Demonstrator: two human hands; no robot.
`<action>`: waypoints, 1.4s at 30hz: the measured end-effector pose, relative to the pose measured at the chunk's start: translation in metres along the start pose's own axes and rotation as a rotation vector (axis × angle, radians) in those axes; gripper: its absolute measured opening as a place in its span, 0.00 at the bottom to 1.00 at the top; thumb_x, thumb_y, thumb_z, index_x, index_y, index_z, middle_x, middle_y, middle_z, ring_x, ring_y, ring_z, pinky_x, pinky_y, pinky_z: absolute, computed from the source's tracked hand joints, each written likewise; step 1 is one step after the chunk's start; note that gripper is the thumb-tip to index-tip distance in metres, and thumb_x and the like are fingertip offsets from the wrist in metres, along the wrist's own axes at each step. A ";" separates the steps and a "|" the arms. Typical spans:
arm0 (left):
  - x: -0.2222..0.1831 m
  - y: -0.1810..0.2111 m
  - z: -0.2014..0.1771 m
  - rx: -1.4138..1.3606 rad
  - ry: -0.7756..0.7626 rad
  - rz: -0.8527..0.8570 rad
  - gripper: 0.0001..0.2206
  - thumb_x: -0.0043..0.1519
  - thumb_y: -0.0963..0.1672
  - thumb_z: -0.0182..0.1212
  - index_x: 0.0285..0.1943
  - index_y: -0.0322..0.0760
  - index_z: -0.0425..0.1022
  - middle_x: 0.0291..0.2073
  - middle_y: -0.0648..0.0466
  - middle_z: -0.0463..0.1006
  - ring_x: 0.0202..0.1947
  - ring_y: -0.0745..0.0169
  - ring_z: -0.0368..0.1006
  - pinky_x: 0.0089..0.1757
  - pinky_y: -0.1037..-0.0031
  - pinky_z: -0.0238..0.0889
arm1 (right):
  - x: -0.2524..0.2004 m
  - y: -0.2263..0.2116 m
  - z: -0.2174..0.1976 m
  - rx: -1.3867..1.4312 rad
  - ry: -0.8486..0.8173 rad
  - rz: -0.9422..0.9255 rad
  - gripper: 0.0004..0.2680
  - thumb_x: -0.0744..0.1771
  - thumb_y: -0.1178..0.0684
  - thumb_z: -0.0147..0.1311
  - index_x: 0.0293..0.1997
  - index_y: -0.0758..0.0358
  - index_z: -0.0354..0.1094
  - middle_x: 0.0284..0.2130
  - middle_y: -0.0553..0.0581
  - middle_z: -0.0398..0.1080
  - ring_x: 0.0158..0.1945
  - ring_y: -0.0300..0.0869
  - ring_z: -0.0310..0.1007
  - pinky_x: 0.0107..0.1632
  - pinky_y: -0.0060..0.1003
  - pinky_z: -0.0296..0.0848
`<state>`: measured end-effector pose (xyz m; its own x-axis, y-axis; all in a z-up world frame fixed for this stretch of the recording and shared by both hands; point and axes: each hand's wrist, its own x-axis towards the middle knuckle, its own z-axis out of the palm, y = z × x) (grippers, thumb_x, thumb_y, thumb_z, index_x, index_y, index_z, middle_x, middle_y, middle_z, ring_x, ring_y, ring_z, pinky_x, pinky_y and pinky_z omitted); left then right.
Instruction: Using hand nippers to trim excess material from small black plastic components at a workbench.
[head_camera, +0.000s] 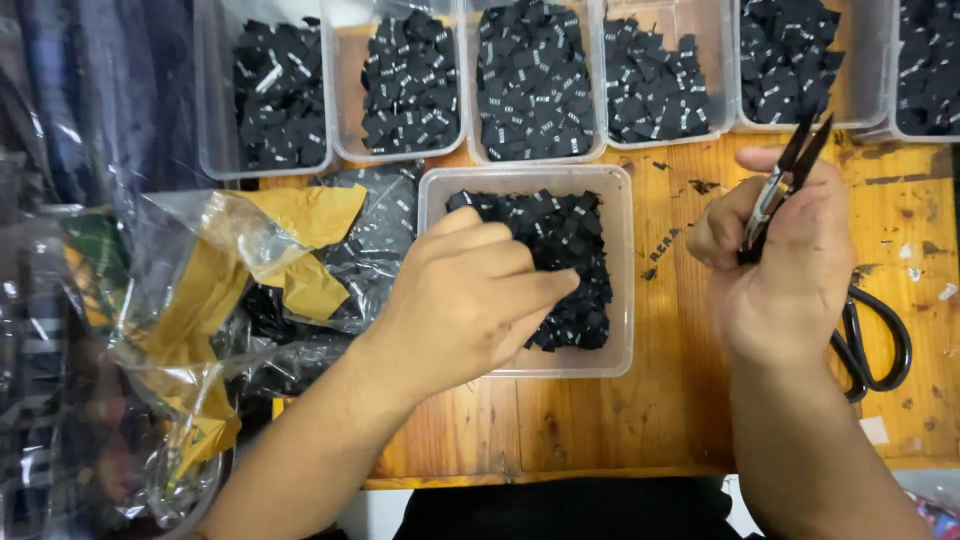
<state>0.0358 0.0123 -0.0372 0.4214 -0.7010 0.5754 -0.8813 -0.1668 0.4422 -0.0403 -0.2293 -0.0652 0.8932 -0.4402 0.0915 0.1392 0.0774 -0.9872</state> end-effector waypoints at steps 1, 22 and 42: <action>0.003 0.004 -0.004 0.007 -0.004 0.006 0.02 0.65 0.38 0.67 0.43 0.38 0.82 0.22 0.56 0.62 0.25 0.55 0.58 0.32 0.67 0.48 | -0.001 -0.003 0.002 0.008 0.002 -0.006 0.19 0.71 0.30 0.46 0.55 0.54 0.63 0.23 0.50 0.50 0.26 0.35 0.47 0.34 0.29 0.50; -0.005 0.029 -0.012 0.208 0.318 0.387 0.08 0.61 0.37 0.73 0.42 0.40 0.78 0.34 0.51 0.82 0.26 0.66 0.71 0.28 0.76 0.60 | -0.039 -0.017 0.004 -0.255 -0.601 -0.025 0.08 0.67 0.50 0.54 0.46 0.59 0.75 0.17 0.41 0.61 0.19 0.29 0.52 0.24 0.25 0.54; 0.000 0.020 -0.007 0.029 0.159 0.235 0.05 0.68 0.39 0.56 0.45 0.33 0.78 0.34 0.51 0.79 0.33 0.54 0.71 0.35 0.67 0.56 | -0.025 0.008 -0.001 -0.141 -0.370 -0.019 0.03 0.67 0.55 0.58 0.38 0.61 0.73 0.22 0.45 0.66 0.24 0.31 0.60 0.30 0.26 0.63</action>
<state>0.0198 0.0136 -0.0241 0.2307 -0.6058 0.7614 -0.9637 -0.0340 0.2649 -0.0623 -0.2188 -0.0759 0.9883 -0.0863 0.1257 0.1205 -0.0632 -0.9907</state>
